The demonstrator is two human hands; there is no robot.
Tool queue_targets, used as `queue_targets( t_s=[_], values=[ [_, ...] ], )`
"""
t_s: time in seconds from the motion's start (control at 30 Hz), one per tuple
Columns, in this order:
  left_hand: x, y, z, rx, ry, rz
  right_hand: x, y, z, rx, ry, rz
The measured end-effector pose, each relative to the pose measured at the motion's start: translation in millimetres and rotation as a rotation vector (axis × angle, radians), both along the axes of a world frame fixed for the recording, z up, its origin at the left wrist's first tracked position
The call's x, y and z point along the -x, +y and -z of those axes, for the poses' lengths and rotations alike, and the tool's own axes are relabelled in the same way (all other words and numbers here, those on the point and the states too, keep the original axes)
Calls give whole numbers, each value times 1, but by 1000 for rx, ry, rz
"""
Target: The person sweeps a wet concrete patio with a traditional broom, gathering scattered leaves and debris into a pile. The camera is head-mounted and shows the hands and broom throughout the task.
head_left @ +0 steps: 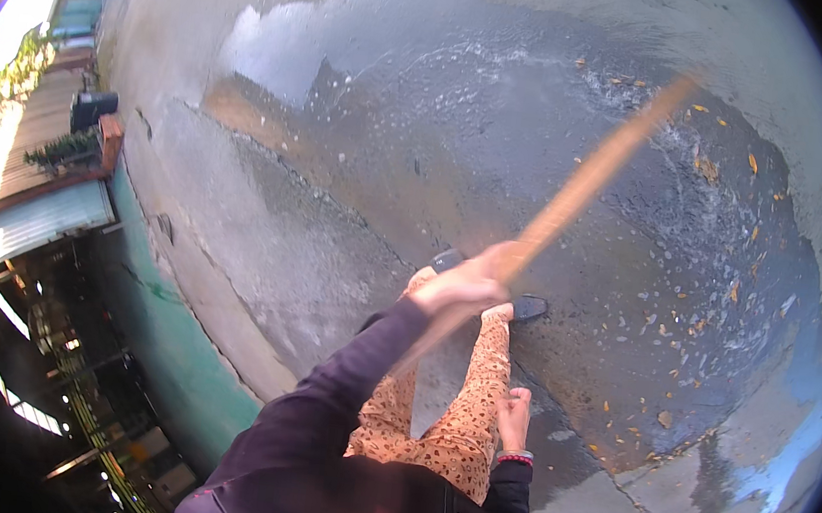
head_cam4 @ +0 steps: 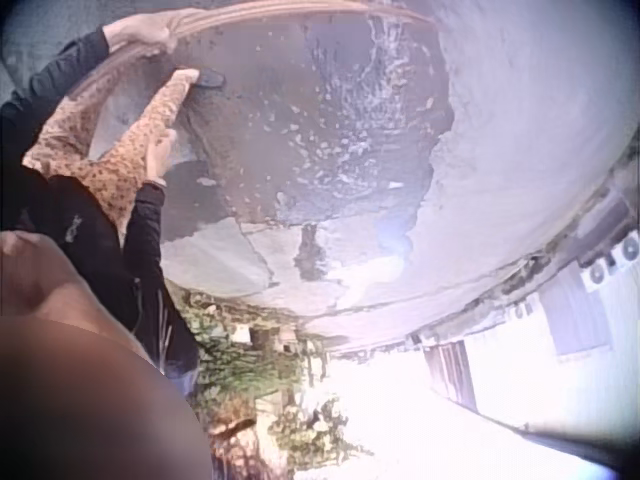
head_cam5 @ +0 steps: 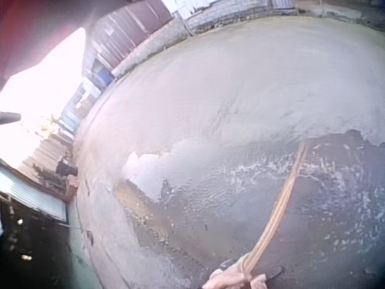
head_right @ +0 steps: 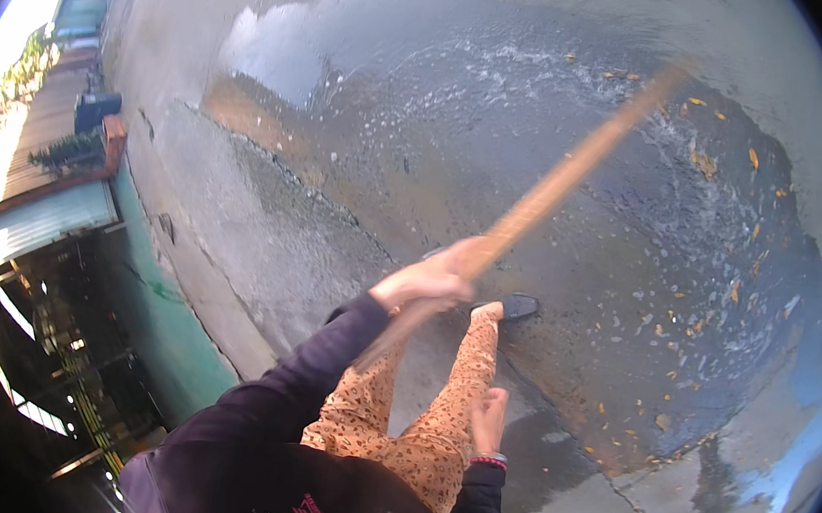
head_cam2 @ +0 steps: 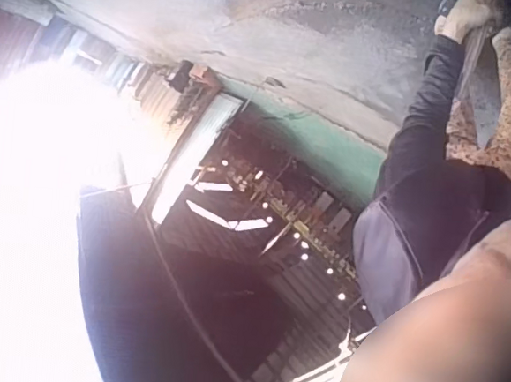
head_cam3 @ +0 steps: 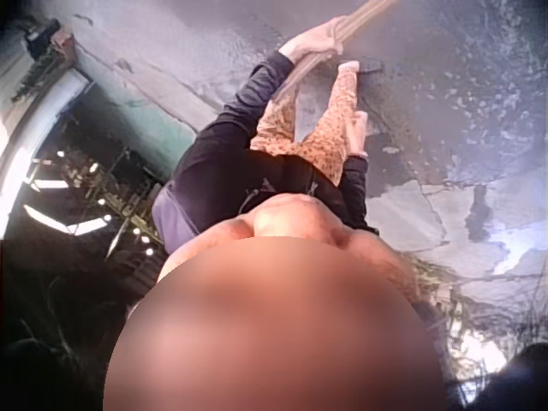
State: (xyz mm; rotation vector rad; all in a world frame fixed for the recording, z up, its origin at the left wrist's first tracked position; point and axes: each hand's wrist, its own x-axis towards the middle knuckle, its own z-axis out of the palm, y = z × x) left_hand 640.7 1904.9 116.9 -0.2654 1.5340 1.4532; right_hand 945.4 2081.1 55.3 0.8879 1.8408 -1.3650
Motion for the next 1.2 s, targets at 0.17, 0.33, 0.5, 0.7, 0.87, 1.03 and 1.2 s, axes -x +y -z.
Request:
queue_targets(
  t_s=[0.17, 0.33, 0.5, 0.7, 0.87, 1.03, 1.2],
  values=[
    [9, -135, -2, 567, 2, -351, -42, -39, 14, -307, -173, -427],
    [90, -145, 81, 301, -37, -497, -37, -57, 23, -400, -521, -349],
    [65, 97, 172, 789, 188, 59, -27, -44, 17, -368, -533, -301],
    [16, 306, 171, 502, 300, 559, -33, -46, 25, -366, -513, -245],
    [78, 239, 106, 139, 177, 597, -28, -44, 25, -346, -476, -194],
    [29, 80, 52, 257, 370, 132, 8, -59, 13, -128, -41, 395],
    [-13, -37, 52, 670, 66, -228, 126, -83, -30, 1451, -190, 889]
  ],
)
